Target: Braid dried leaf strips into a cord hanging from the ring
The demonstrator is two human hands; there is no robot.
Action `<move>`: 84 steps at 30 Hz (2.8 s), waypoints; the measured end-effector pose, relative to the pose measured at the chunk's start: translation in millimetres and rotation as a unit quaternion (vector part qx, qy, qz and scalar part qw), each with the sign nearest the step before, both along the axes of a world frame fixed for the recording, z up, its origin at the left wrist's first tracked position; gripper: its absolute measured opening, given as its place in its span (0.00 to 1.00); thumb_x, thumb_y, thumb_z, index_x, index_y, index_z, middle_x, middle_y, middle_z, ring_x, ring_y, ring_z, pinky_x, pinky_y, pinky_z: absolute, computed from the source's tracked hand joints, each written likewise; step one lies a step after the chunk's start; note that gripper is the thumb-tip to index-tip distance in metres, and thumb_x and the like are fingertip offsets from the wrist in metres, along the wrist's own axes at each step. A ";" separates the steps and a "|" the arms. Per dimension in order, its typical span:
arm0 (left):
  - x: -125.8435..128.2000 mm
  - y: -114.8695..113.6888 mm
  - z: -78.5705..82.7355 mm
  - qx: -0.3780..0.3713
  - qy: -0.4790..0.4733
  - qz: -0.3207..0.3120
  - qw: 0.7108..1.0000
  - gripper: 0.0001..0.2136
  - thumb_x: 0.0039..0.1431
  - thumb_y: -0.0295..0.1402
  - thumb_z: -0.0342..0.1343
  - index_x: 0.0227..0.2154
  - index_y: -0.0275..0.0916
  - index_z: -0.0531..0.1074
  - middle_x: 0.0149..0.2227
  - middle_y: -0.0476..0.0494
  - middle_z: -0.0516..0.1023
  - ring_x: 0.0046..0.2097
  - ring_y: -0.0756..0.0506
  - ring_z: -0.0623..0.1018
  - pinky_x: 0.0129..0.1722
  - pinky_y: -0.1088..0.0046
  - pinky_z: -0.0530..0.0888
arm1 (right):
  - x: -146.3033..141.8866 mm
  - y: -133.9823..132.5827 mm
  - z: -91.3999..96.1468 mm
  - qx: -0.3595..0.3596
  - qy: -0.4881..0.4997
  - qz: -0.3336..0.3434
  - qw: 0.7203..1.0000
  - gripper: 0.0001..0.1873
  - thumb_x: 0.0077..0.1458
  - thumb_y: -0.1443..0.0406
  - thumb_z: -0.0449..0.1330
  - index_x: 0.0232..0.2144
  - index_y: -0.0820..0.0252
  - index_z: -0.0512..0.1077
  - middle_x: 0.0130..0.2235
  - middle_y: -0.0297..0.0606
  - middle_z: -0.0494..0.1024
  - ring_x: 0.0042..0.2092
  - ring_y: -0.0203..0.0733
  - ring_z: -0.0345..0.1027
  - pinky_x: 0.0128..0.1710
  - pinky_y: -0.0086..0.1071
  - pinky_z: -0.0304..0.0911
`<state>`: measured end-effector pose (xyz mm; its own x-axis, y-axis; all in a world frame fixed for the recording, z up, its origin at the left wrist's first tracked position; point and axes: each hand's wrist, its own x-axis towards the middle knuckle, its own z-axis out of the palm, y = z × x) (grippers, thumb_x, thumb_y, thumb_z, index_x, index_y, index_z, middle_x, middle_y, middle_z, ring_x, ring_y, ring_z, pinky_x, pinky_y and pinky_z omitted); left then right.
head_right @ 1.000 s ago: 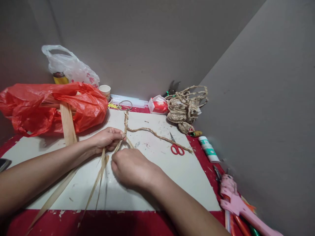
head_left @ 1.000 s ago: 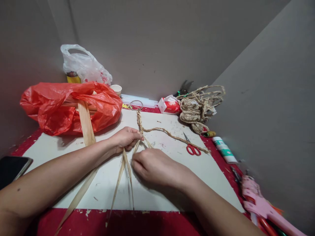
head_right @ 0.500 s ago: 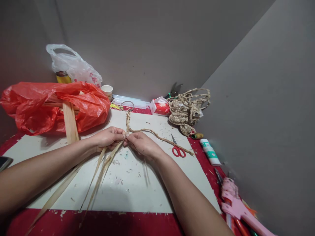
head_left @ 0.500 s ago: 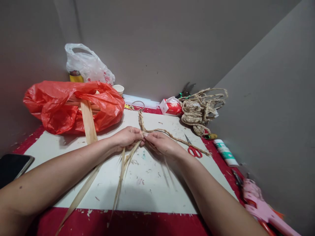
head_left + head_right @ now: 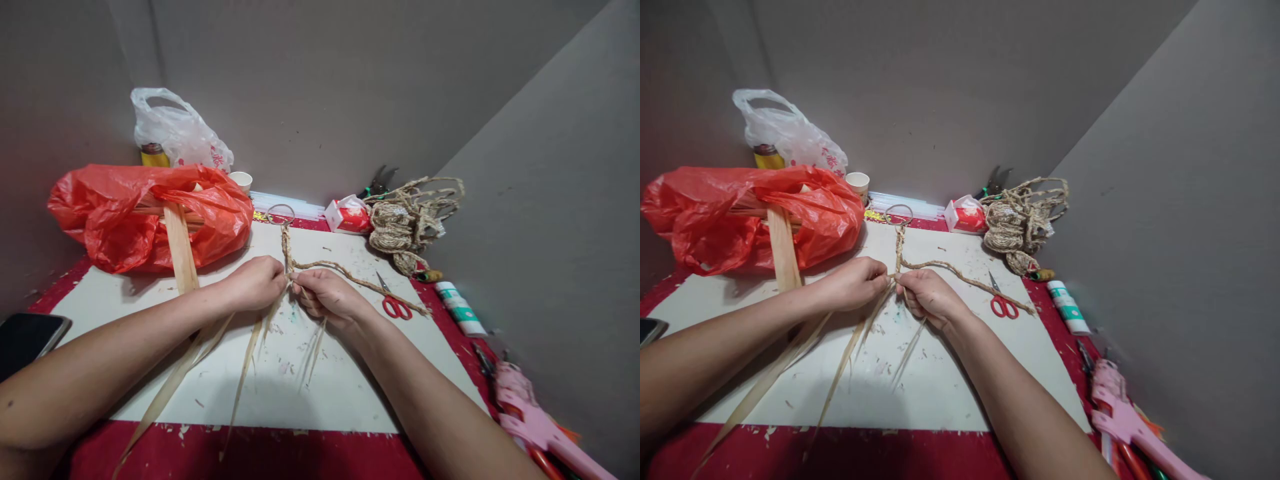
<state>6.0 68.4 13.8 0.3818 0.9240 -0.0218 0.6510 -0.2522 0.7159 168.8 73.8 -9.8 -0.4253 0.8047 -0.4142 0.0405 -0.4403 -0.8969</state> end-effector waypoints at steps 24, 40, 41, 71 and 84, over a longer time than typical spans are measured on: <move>14.6 10.4 -25.4 -0.238 -0.244 0.013 0.940 0.11 0.54 0.34 0.44 0.21 0.37 0.64 0.15 0.56 0.56 0.15 0.55 0.52 0.16 0.78 0.51 | 16.6 8.4 0.9 0.004 0.026 0.063 0.998 0.17 0.45 0.55 0.63 0.24 0.65 0.67 0.15 0.20 0.46 0.16 0.24 0.33 0.14 0.21 0.32; 10.9 12.3 -20.0 -0.298 -0.259 0.002 0.919 0.08 0.51 0.32 0.48 0.20 0.37 0.63 0.12 0.58 0.53 0.13 0.56 0.49 0.14 0.76 0.45 | 21.8 9.2 11.0 0.366 -0.324 0.144 0.860 0.13 0.53 0.63 0.51 0.25 0.64 0.72 0.24 0.33 0.68 0.27 0.34 0.57 0.27 0.27 0.52; 11.0 12.1 -20.7 -0.290 -0.254 0.005 0.922 0.08 0.51 0.33 0.49 0.20 0.37 0.63 0.12 0.58 0.53 0.13 0.56 0.49 0.14 0.76 0.45 | 23.3 10.0 12.2 0.365 -0.322 0.152 0.860 0.13 0.53 0.62 0.51 0.25 0.64 0.71 0.24 0.32 0.67 0.27 0.34 0.57 0.27 0.27 0.52; 9.3 3.2 -27.3 -0.306 -0.350 0.034 0.885 0.12 0.46 0.35 0.52 0.16 0.38 0.57 0.11 0.59 0.52 0.13 0.57 0.49 0.13 0.77 0.43 | -22.3 -42.4 10.4 0.385 -0.551 0.131 0.729 0.18 0.59 0.64 0.43 0.31 0.64 0.71 0.30 0.48 0.77 0.29 0.42 0.68 0.29 0.32 0.51; 2.6 6.4 -25.6 -0.292 -0.348 -0.039 0.890 0.11 0.48 0.38 0.55 0.21 0.35 0.65 0.13 0.55 0.61 0.14 0.57 0.51 0.14 0.76 0.44 | 2.9 -12.3 28.1 0.269 -0.244 0.025 0.931 0.19 0.57 0.54 0.48 0.24 0.61 0.65 0.22 0.35 0.69 0.23 0.33 0.59 0.23 0.27 0.54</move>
